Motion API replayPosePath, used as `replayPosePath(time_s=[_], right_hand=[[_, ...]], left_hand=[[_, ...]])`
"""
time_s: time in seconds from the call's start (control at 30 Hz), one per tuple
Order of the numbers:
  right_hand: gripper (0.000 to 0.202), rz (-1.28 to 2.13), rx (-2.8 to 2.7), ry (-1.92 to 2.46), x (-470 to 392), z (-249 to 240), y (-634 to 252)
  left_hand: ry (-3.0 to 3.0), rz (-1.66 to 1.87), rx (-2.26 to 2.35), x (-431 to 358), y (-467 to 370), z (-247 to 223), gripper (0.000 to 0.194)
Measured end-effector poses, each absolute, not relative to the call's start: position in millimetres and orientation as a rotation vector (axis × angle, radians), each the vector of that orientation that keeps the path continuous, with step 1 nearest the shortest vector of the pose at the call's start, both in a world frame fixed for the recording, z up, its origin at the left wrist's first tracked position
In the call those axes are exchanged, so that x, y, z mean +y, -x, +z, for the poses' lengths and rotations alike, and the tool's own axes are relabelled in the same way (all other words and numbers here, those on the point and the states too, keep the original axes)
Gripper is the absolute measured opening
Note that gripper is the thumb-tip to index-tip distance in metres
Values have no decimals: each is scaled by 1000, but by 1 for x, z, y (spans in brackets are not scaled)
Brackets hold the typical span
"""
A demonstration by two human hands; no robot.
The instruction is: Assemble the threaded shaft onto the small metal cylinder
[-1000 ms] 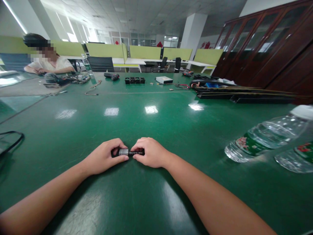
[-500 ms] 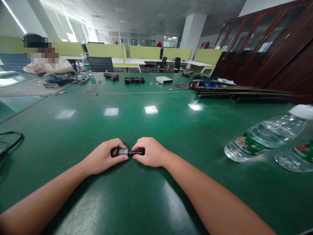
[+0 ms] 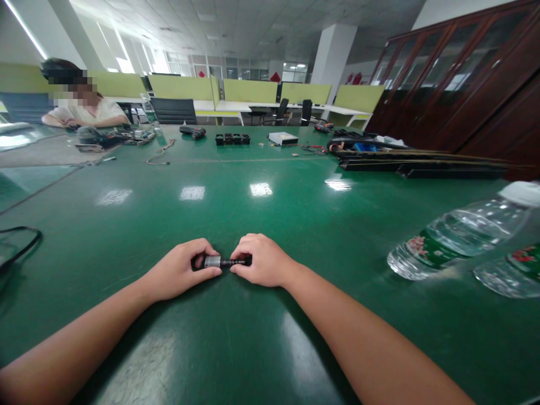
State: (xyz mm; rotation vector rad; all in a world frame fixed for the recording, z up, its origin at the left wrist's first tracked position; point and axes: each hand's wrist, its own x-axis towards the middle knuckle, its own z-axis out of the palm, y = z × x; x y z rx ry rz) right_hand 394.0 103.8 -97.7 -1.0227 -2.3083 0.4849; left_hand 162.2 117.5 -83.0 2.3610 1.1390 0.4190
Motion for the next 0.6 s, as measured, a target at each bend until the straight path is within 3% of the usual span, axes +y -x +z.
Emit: replayPosePath(time_s=[0.6], right_hand=[[7,504,-2290,1067,107,-98,-400]], left_hand=[[-2349,417,1139,118,-163,-82,31]])
